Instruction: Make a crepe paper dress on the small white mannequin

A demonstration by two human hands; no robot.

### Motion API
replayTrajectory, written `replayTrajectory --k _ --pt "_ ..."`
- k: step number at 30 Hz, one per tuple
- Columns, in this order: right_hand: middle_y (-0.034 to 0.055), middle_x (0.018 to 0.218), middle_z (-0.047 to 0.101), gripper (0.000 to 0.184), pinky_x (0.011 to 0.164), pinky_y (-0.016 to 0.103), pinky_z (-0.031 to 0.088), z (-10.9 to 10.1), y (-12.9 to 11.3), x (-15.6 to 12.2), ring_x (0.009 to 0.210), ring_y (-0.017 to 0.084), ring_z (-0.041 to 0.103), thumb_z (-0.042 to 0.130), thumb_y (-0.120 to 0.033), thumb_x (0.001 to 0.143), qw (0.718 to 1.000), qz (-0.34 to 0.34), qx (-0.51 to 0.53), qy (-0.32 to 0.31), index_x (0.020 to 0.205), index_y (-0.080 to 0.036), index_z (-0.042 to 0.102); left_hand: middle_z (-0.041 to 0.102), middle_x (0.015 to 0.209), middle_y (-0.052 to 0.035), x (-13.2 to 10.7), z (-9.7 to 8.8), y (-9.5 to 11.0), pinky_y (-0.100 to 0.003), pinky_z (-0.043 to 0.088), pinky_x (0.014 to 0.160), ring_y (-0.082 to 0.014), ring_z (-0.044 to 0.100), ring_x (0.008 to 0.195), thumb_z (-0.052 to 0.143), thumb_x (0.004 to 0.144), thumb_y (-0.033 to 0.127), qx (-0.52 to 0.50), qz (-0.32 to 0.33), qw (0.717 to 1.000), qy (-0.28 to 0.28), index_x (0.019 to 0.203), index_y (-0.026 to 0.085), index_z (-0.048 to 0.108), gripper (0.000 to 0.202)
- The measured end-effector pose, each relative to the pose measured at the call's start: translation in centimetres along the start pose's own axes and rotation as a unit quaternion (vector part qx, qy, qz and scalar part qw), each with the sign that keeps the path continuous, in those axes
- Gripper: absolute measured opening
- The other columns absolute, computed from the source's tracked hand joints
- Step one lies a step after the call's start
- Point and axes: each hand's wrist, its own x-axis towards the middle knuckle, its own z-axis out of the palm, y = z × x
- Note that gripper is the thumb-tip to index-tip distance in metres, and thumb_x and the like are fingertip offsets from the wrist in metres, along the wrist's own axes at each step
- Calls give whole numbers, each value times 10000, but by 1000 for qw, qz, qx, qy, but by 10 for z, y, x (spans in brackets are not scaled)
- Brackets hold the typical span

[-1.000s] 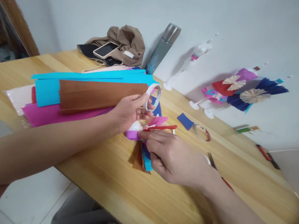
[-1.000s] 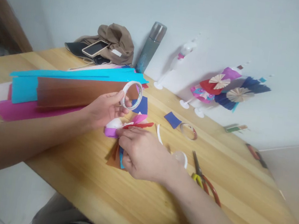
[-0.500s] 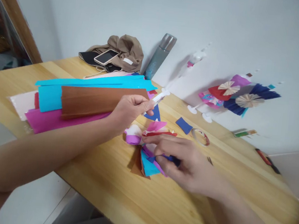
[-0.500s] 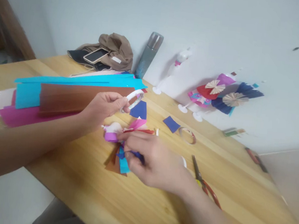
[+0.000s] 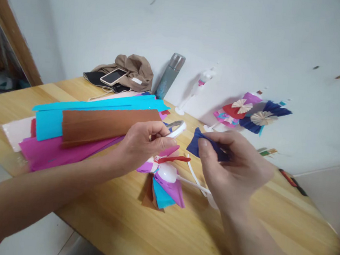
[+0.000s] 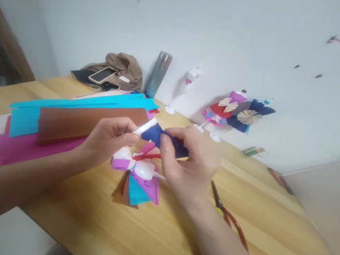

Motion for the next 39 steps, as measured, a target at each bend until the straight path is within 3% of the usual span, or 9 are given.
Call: replayTrajectory --k 3,7,10,14,21,27,31,37,39 --pt "1 665 606 161 550 326 418 -1 -5 -1 600 171 557 653 -86 824 995 -84 -53 24 825 -247 657 564 613 29 -4 1 2 -207 331 520 -87 466 572 686 804 326 7 3 1000 -10 689 160 627 209" --pt "6 663 608 184 517 316 409 -1 -11 -1 554 158 534 620 -76 838 993 -91 -74 23 858 -256 654 566 630 26 -7 3 6 -201 356 531 -84 478 572 654 842 302 -36 -1 999 -39 727 161 641 182" --pt "-8 639 619 159 514 308 433 -2 -11 -2 541 152 555 617 -101 847 998 -37 -41 -1 816 -253 651 574 615 18 -6 5 9 -198 394 536 -83 508 551 638 845 292 -87 -33 994 -58 697 155 632 203" --pt "-22 677 675 130 517 285 486 -7 -6 0 573 150 617 663 -124 815 994 79 72 -12 783 -249 671 636 696 -19 -5 7 5 -211 481 601 -98 576 606 678 831 402 -191 -94 972 -95 698 141 654 293" --pt "-36 637 633 53 441 254 488 -11 13 9 484 120 558 711 -216 786 940 251 230 -38 759 -228 667 698 739 -57 -5 10 -11 -226 511 660 -117 636 667 766 772 503 -278 -155 938 -137 756 127 712 380" --pt "-10 615 652 86 383 268 474 -9 32 15 458 147 580 710 -253 796 927 224 283 -99 737 -244 649 709 705 -44 -4 10 -5 -215 516 608 -101 631 595 746 802 317 -241 -146 944 -172 728 132 735 200" --pt "-1 632 665 109 416 309 516 -8 34 16 473 167 605 717 -294 805 926 227 280 -111 745 -247 638 705 664 -37 -5 9 2 -203 517 588 -95 626 565 689 804 200 -204 -135 957 -153 673 129 736 156" --pt "-27 631 630 121 414 263 487 -19 17 19 466 129 571 744 -281 757 921 271 275 -60 741 -235 633 740 715 -49 -6 8 7 -189 541 620 -100 674 612 656 812 109 -209 -152 959 -113 722 120 760 137" --pt "-33 634 624 96 423 258 476 -21 11 17 477 125 563 740 -258 763 932 259 253 -33 754 -238 647 741 721 -44 -6 9 8 -189 553 643 -99 684 630 661 812 89 -220 -162 958 -91 737 121 764 131"
